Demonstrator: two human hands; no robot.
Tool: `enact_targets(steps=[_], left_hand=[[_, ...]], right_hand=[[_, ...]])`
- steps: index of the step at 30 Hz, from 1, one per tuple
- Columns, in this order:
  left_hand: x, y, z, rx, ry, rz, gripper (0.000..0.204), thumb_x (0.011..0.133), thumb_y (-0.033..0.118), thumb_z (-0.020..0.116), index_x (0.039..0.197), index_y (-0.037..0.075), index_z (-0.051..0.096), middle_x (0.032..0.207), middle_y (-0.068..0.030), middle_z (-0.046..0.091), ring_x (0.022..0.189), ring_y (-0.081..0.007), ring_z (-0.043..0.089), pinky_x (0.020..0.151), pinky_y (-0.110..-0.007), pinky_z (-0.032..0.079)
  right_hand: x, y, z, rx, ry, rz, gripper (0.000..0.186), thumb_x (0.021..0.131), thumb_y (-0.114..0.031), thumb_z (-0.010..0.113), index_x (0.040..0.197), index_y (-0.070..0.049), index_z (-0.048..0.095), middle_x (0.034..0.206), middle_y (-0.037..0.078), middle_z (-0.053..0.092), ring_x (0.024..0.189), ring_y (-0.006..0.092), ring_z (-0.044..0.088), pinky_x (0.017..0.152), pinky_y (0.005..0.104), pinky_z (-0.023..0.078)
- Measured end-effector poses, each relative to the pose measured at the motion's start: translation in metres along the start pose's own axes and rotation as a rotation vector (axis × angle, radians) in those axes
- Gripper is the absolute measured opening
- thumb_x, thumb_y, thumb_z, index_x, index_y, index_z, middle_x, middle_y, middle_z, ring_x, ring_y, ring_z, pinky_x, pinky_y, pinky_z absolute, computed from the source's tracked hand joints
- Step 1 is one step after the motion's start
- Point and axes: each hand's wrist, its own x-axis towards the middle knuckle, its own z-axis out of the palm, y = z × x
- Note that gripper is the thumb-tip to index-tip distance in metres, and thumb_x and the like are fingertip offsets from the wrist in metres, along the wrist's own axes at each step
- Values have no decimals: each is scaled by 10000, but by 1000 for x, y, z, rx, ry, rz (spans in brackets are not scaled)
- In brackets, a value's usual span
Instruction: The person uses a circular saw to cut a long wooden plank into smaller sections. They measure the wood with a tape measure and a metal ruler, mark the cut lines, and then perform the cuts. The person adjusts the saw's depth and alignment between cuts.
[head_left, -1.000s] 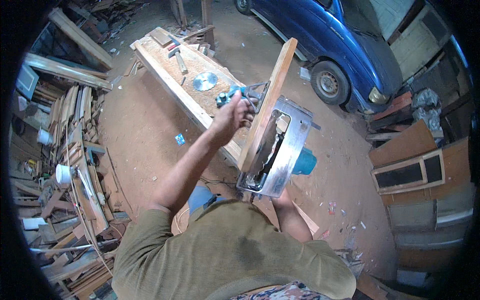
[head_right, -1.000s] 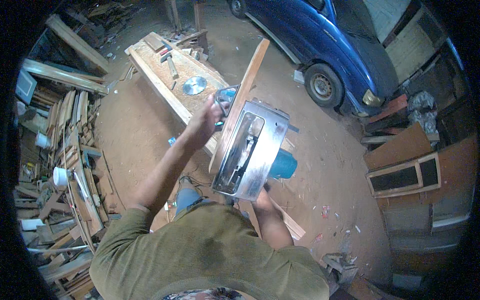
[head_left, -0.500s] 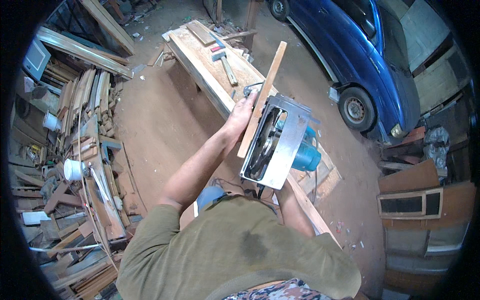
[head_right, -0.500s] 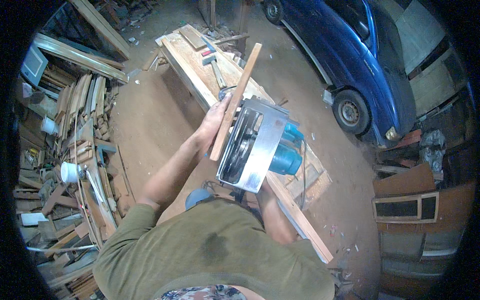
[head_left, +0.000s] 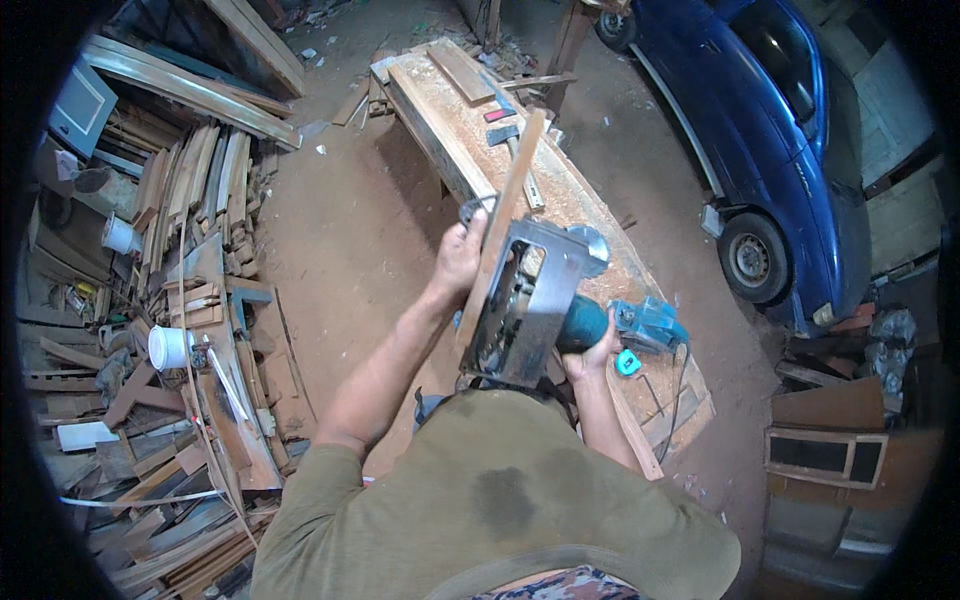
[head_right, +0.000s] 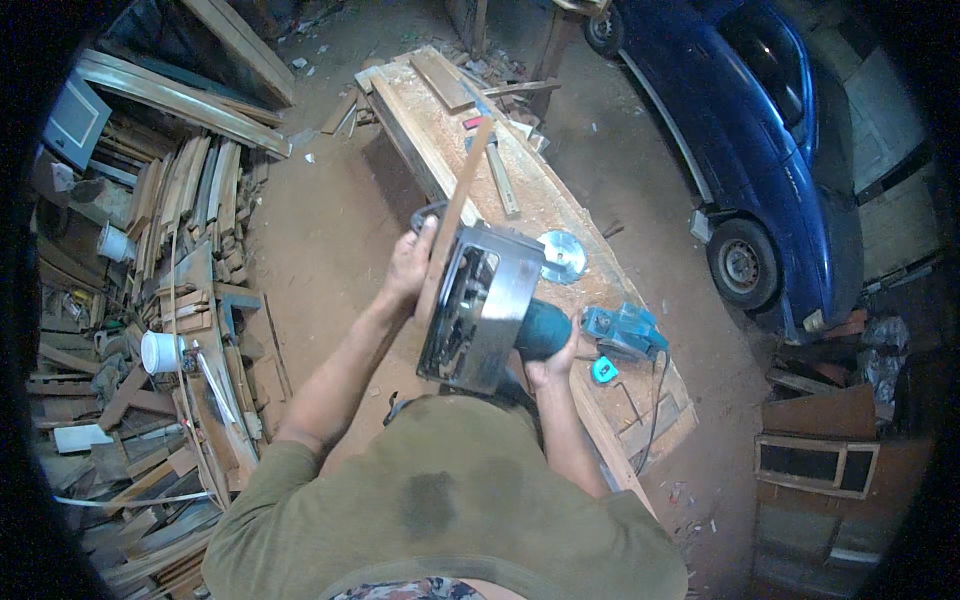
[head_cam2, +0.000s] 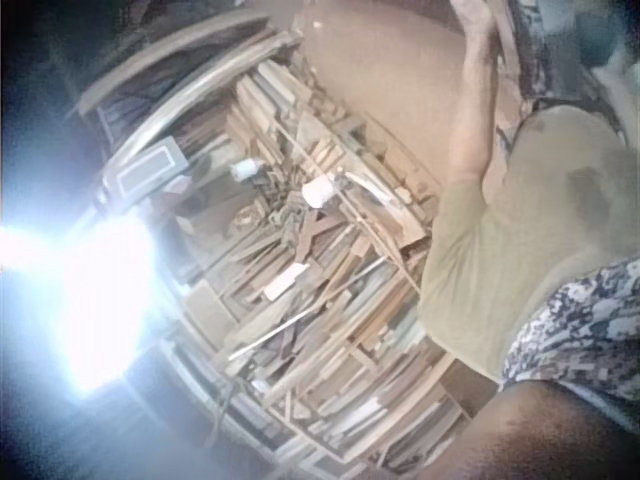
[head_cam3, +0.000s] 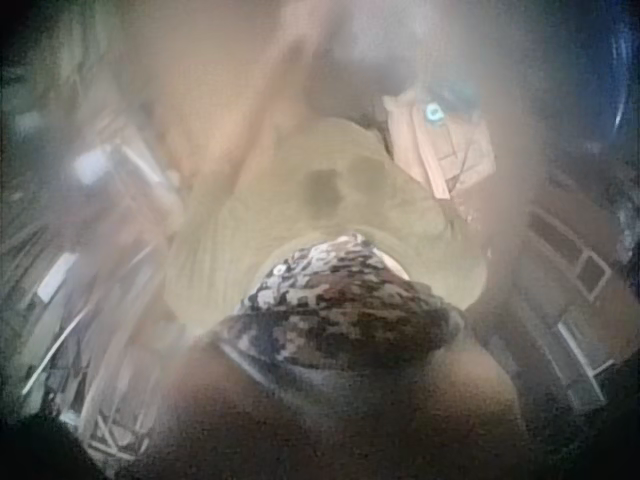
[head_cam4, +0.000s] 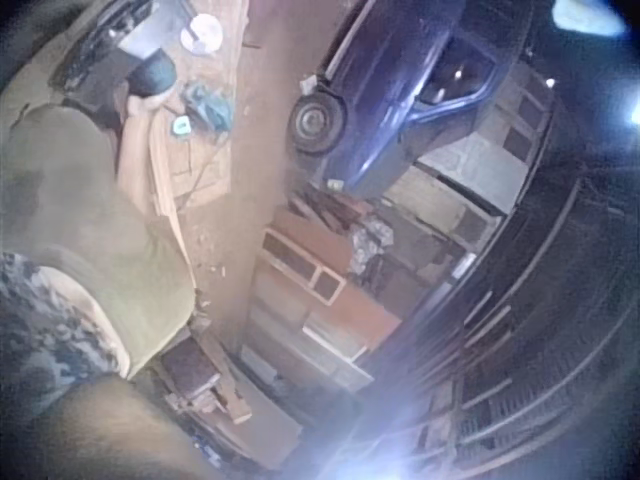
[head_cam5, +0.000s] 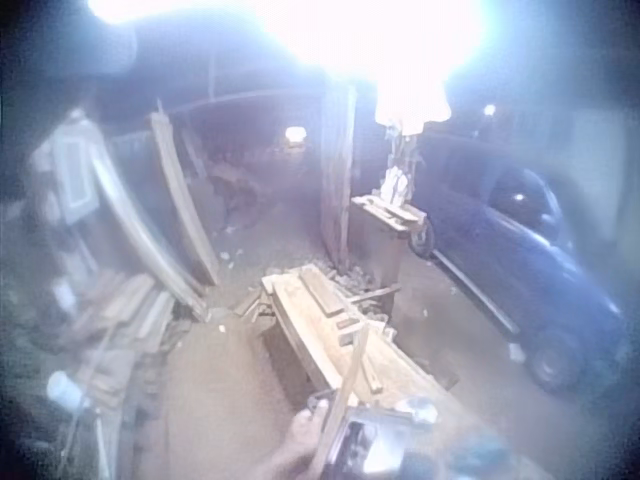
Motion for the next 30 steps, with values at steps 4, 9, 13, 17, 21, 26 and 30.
enact_targets(steps=[4, 9, 13, 17, 21, 26, 30], left_hand=[[93, 16, -36, -44, 23, -60, 437, 1068, 418, 467, 936, 51, 665, 728, -55, 679, 588, -132, 636, 523, -290, 528], [226, 19, -55, 22, 34, -39, 423, 1054, 430, 500, 941, 56, 662, 743, -45, 674, 586, -136, 641, 515, -294, 540], [310, 13, -72, -35, -37, -122, 402, 1050, 429, 513, 1023, 60, 671, 782, -31, 678, 633, -128, 651, 561, -278, 550], [358, -10, -109, -1, -78, -199, 416, 1041, 440, 529, 1071, 52, 674, 840, -38, 695, 675, -133, 662, 602, -269, 556], [395, -20, -135, -57, -120, -260, 432, 1044, 443, 515, 1098, 40, 663, 872, -53, 707, 693, -148, 680, 633, -291, 577], [425, -31, -165, -129, -168, -384, 362, 1036, 378, 547, 1116, 43, 661, 917, -81, 709, 721, -147, 692, 639, -291, 590], [436, -7, -152, 7, -194, -452, 362, 1036, 358, 548, 1199, 57, 665, 1009, -50, 713, 823, -124, 689, 697, -291, 593]], right_hand=[[65, 13, 68, -98, 50, -57, 651, 953, -639, 504, 1325, -107, 555, 1294, 128, 633, 1117, 337, 649, 1037, 549, 465], [195, 18, 82, -175, 118, -96, 524, 962, -504, 517, 1268, -83, 579, 1161, 106, 677, 1051, 282, 667, 980, 493, 497], [257, 24, 96, -206, 198, -126, 646, 872, -562, 638, 1297, -95, 503, 1210, 127, 594, 1100, 311, 619, 1016, 517, 482], [289, 31, 94, -285, 186, -59, 621, 901, -528, 630, 1321, -91, 494, 1257, 131, 578, 1141, 304, 597, 1025, 506, 467], [291, 32, 106, -397, 200, -63, 538, 934, -480, 635, 1270, -67, 555, 1202, 115, 619, 1120, 261, 609, 1000, 452, 473], [323, -16, 125, -1346, 80, -82, 377, 978, -339, 640, 1154, -6, 660, 1012, 80, 697, 1015, 180, 647, 940, 335, 503], [392, -31, 187, -1092, -230, 107, 273, 1008, -159, 595, 1220, 6, 642, 1077, 109, 699, 961, 201, 661, 871, 366, 537]])
